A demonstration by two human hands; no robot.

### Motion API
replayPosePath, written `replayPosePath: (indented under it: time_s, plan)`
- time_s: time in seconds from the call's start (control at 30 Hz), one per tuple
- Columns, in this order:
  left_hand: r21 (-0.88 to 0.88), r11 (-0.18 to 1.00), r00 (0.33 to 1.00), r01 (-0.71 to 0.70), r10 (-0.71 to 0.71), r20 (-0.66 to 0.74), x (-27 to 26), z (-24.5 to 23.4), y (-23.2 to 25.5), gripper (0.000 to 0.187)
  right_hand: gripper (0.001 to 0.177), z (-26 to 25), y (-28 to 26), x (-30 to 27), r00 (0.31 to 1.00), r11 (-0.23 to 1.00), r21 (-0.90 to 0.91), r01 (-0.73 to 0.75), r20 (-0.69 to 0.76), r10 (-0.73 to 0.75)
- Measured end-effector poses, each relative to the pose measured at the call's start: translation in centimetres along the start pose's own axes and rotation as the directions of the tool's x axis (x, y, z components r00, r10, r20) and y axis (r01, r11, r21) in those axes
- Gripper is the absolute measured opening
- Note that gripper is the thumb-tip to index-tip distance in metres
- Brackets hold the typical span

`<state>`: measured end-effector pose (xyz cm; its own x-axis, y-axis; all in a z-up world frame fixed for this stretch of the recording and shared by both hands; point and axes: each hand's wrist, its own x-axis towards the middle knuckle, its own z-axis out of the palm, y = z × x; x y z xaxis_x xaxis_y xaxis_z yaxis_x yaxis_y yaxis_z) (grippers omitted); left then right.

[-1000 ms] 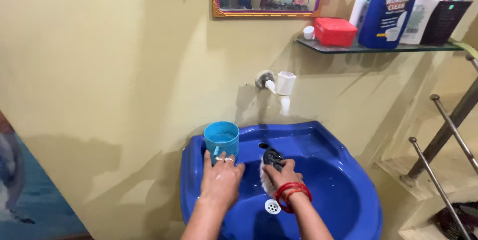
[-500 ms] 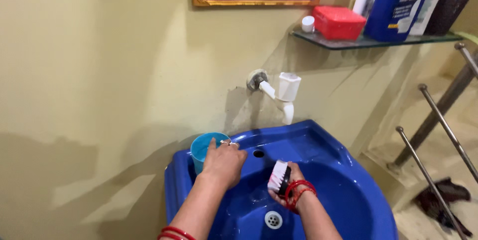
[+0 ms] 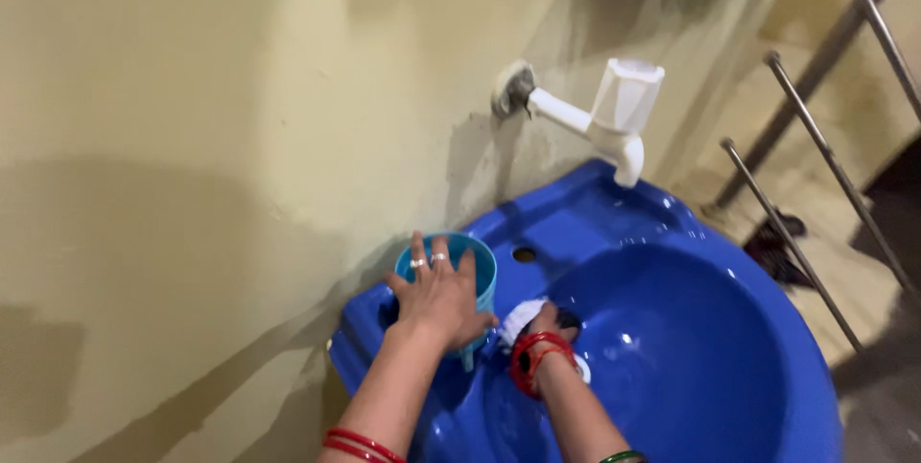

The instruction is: The person scrubs a blue pedestal sink with a brush, rinses the brush and a cup, and continues scrubbing the basin and faucet area. The person repeatedly wets the brush and cup from the tap and scrubs different parts of the sink surface.

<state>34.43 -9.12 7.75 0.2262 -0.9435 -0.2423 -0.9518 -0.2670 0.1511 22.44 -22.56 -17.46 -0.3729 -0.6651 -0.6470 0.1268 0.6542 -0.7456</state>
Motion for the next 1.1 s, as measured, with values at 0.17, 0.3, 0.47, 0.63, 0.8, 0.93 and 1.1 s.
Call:
replayPosePath:
  time_s: [0.17, 0.3, 0.47, 0.63, 0.8, 0.93, 1.1]
  plan:
    - [-0.030, 0.989, 0.976, -0.146, 0.139, -0.171, 1.0, 0.8, -0.3, 0.104, 0.072, -2.3, 5.2, 0.6, 0.887, 0.949, -0.064, -0.309, 0.340, 0.312]
    - [-0.088, 0.974, 0.938, -0.211, 0.176, -0.297, 1.4, 1.5, -0.6, 0.110, 0.069, -3.1, -1.1, 1.2, 0.847, 0.961, -0.004, -0.276, 0.471, 0.245]
    - [-0.266, 0.942, 0.906, -0.203, 0.077, -0.415, 1.3, 1.6, -1.4, 0.123, 0.070, -2.0, -0.8, -1.3, 0.985, 0.993, 0.098, -0.066, 0.168, 0.049]
    - [-0.276, 0.940, 0.905, -0.202, 0.071, -0.420, 1.3, 2.6, -1.8, 0.123, 0.063, -3.4, 6.4, -3.8, 0.944, 0.979, -0.105, -0.177, 0.262, 0.199]
    - [-0.283, 0.940, 0.901, -0.189, 0.051, -0.431, 1.7, 3.2, -1.4, 0.120, 0.063, -4.2, 1.0, -4.6, 0.815, 0.956, -0.118, -0.270, 0.501, 0.292]
    - [-0.330, 0.933, 0.850, -0.143, -0.055, -0.524, 1.2, 3.8, -1.1, 0.111, 0.053, -3.5, -0.6, -7.1, 0.912, 0.972, 0.024, -0.232, 0.352, 0.209]
    - [-0.520, 0.854, 0.917, 0.020, -0.223, -0.331, -0.1, 3.6, -0.5, 0.059, 0.070, -6.1, 1.5, -8.4, 0.759, 0.919, -0.171, -0.356, 0.520, 0.391]
